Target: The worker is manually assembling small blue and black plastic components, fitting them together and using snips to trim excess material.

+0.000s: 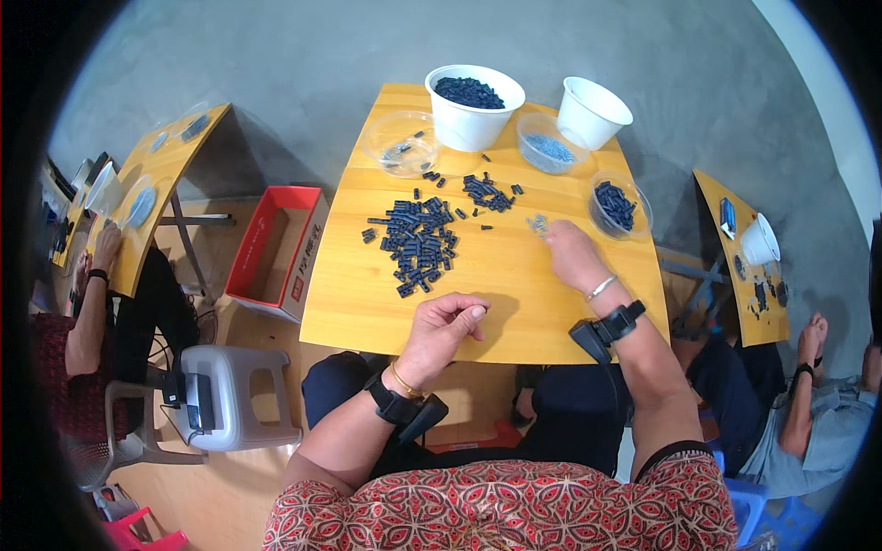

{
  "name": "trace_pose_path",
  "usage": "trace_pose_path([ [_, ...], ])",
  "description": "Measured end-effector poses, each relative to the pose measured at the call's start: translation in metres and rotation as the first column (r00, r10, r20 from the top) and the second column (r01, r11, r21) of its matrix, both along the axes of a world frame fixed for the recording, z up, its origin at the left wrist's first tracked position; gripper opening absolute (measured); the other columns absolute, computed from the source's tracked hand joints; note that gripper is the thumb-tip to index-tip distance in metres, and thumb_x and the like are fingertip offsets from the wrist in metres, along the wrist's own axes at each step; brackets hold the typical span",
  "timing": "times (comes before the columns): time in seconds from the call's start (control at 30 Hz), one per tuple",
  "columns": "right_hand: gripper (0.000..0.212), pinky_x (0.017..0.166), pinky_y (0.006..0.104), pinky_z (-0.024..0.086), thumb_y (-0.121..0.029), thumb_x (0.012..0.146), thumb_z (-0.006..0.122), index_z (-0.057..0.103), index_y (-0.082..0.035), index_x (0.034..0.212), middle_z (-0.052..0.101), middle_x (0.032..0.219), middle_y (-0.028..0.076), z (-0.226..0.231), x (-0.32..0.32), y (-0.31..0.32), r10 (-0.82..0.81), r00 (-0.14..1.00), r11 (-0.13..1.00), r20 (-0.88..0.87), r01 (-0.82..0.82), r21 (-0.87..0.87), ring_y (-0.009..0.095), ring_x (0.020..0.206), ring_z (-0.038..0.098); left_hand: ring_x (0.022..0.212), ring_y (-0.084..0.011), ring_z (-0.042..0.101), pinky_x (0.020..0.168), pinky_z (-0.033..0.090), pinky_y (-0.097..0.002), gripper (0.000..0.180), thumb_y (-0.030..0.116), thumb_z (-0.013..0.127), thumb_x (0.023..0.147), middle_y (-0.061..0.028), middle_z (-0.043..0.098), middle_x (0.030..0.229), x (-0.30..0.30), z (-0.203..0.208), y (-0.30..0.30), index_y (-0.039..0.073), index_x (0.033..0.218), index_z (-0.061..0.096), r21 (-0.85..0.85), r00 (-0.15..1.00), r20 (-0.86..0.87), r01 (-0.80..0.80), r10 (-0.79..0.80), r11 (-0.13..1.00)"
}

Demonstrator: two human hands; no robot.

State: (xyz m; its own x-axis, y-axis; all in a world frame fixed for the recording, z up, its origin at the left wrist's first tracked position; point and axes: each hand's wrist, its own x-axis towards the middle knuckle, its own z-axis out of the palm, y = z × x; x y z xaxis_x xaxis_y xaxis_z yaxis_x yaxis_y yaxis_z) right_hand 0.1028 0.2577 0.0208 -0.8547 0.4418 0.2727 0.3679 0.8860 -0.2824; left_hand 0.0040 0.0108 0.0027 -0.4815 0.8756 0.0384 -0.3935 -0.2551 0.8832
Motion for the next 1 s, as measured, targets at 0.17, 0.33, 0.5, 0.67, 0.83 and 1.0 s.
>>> trace_pose_path([
  [0.17,0.007,0.071,0.0444,0.043,-0.006,0.081,0.049,0.049,0.0,0.085,0.055,0.084,0.019,0.032,-0.011,-0.037,0.062,0.997,0.998,-0.043,-0.061,0.021,0.038,0.083,0.054,0.062,-0.0073,0.053,0.058,0.045,-0.0203,0.014,0.008,0.057,0.086,-0.0017,0.06,0.077,-0.001,-0.001,-0.001,-0.001,0.094,0.062,-0.029,1.0,-0.002,-0.014,0.014,0.999],
  [0.33,0.007,0.07,0.044,0.044,-0.008,0.08,0.051,0.051,-0.002,0.083,0.057,0.084,0.019,0.015,-0.008,-0.029,0.016,1.0,0.991,-0.024,-0.019,-0.132,0.037,0.082,0.055,0.065,-0.0105,0.053,0.062,0.05,-0.0264,0.015,0.009,0.054,0.088,-0.0023,0.056,0.072,-0.004,-0.003,0.001,-0.002,0.096,0.06,-0.022,0.989,0.145,-0.026,0.029,0.999],
  [0.5,0.006,0.071,0.0421,0.045,-0.009,0.079,0.054,0.054,-0.003,0.08,0.059,0.084,0.016,0.004,-0.008,-0.036,0.005,1.0,0.988,-0.012,-0.006,-0.153,0.035,0.082,0.056,0.068,-0.0113,0.053,0.067,0.05,-0.028,0.018,0.013,0.051,0.09,-0.003,0.056,0.077,-0.012,-0.001,0.0,0.0,0.098,0.059,0.078,0.932,0.363,-0.041,0.01,0.996],
  [0.67,0.006,0.07,0.0418,0.045,-0.009,0.079,0.054,0.054,-0.004,0.08,0.059,0.083,0.014,0.008,-0.022,-0.037,0.056,0.998,0.987,0.005,-0.055,-0.153,0.034,0.082,0.056,0.07,-0.0108,0.051,0.071,0.05,-0.0293,0.018,0.016,0.051,0.09,-0.0026,0.055,0.081,-0.012,-0.002,0.0,0.001,0.098,0.059,0.123,0.912,0.409,-0.019,-0.033,0.992],
  [0.83,0.004,0.069,0.0412,0.044,-0.009,0.079,0.054,0.054,-0.005,0.081,0.058,0.084,0.013,0.01,-0.042,-0.054,0.162,0.983,0.975,-0.09,-0.174,-0.14,0.032,0.082,0.056,0.069,-0.0107,0.049,0.07,0.049,-0.0297,0.017,0.014,0.051,0.09,-0.0025,0.054,0.079,-0.013,-0.005,-0.003,0.0,0.097,0.059,0.151,0.902,0.429,-0.013,-0.054,0.988],
  [1.0,0.004,0.069,0.0393,0.044,-0.004,0.076,0.056,0.054,-0.003,0.079,0.058,0.086,0.012,0.009,-0.043,-0.051,0.196,0.981,0.974,-0.002,-0.195,-0.114,0.032,0.081,0.056,0.069,-0.0107,0.049,0.069,0.048,-0.0298,0.017,0.013,0.051,0.09,-0.0025,0.054,0.077,-0.013,-0.004,-0.001,0.0,0.097,0.059,0.142,0.896,0.442,-0.016,-0.049,0.99],
])
